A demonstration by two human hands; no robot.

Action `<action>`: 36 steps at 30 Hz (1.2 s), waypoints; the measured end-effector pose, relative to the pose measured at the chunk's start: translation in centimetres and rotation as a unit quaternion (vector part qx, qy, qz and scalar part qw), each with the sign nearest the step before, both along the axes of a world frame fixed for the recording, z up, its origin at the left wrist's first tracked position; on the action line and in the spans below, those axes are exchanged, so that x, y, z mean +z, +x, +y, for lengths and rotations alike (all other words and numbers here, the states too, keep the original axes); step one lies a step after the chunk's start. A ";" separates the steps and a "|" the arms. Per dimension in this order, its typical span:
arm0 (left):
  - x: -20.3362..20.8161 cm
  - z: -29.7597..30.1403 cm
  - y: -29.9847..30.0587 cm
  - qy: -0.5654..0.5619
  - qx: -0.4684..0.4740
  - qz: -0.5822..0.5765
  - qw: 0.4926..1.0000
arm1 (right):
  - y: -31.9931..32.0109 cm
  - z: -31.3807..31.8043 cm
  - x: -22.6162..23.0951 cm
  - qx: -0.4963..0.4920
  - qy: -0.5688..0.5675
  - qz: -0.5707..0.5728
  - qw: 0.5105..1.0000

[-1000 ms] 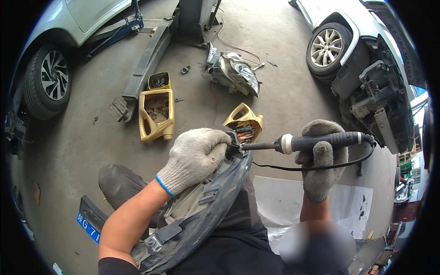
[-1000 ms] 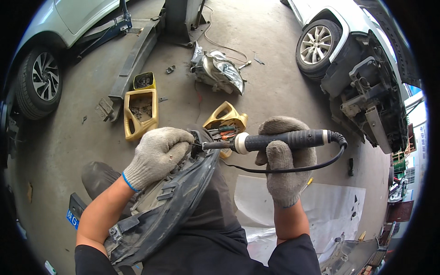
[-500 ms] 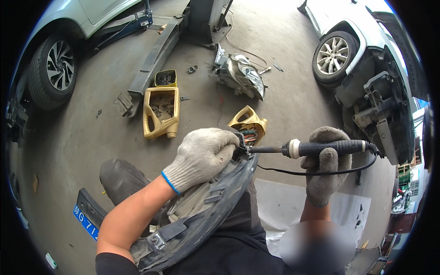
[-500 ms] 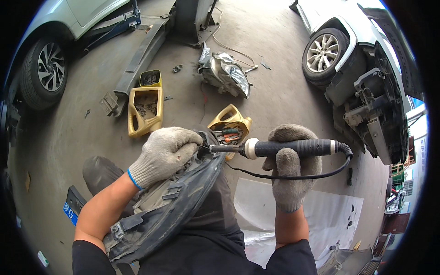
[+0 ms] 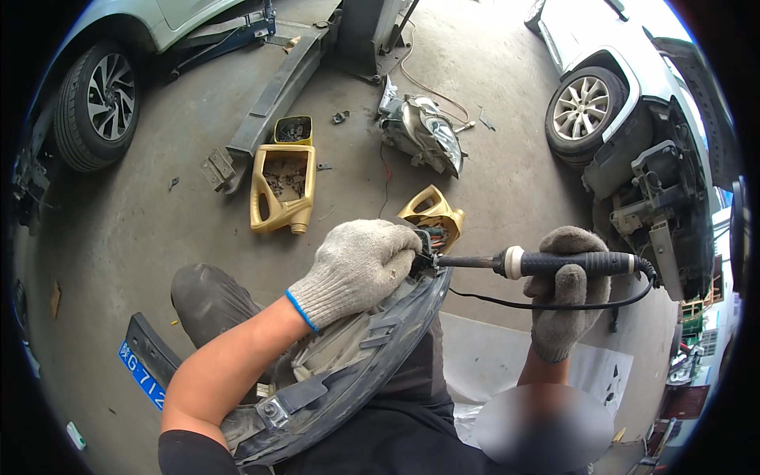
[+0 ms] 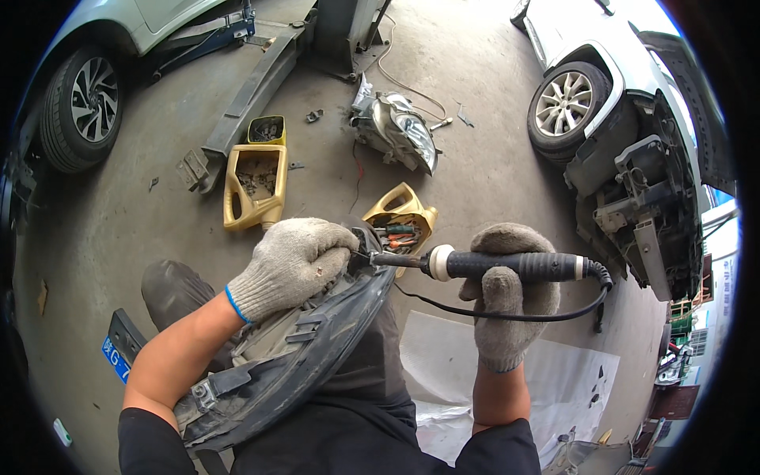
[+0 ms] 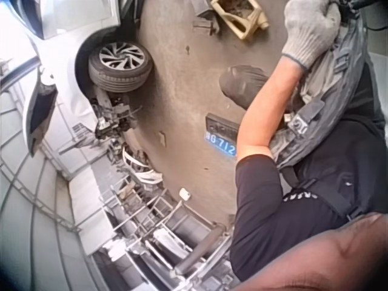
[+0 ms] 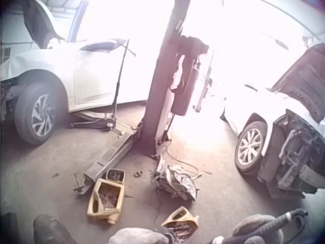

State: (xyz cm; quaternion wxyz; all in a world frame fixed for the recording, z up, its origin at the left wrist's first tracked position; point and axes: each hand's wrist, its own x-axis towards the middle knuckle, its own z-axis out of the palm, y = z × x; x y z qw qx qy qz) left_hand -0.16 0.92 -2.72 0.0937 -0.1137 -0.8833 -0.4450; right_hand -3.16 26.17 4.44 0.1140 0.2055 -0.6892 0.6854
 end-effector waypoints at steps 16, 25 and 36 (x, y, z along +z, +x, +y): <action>0.0 0.0 0.0 0.024 -0.008 -0.028 0.999 | 0.2 0.0 0.1 0.002 0.013 0.008 1.000; -0.3 0.1 -0.1 0.028 -0.014 -0.012 0.999 | 0.2 0.2 -0.2 -0.006 0.001 -0.005 1.000; 0.0 0.1 -0.1 0.022 -0.013 -0.029 0.999 | 0.2 0.1 0.0 -0.006 0.000 -0.007 1.000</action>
